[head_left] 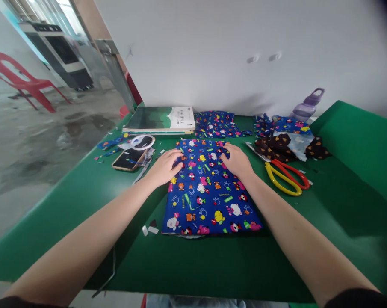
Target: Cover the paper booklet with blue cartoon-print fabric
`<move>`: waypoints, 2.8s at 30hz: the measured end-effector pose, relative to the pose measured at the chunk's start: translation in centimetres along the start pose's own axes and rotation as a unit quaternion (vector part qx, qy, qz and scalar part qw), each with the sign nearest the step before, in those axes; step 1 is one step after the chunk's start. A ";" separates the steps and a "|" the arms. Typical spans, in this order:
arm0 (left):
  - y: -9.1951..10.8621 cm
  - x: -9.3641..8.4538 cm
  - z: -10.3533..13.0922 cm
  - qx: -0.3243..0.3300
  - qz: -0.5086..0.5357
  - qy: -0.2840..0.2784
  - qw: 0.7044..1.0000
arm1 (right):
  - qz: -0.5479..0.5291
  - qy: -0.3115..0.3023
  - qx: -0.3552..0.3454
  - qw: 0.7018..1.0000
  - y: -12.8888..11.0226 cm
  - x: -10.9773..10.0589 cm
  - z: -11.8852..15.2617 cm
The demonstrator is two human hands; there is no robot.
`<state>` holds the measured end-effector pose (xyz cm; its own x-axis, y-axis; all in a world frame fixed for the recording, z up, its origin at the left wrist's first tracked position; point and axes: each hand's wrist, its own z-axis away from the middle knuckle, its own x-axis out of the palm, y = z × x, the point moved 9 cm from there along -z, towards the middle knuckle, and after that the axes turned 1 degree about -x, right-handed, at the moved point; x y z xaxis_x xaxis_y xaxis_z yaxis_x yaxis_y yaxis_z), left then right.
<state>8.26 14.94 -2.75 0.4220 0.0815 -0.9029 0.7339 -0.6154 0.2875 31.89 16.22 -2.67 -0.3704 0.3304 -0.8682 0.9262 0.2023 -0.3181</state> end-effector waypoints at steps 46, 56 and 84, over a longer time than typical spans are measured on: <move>0.1 -0.1 -0.8 0.000 0.008 0.015 1.000 | -0.054 0.000 0.044 0.998 1.1 -1.4 1.7; 0.2 -0.2 -0.8 0.003 0.001 0.018 1.000 | -0.059 -0.001 0.036 0.998 1.0 -1.3 1.5; -1.4 1.7 -0.8 -0.060 -0.060 -0.059 0.995 | -0.066 -0.137 -0.256 0.955 -9.6 -3.6 10.3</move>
<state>8.33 16.57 -4.40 0.2662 0.0517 -0.9625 0.8371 -0.5076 0.2043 25.09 3.59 -0.40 -0.3844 0.0306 -0.9227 0.6910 0.6723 -0.2656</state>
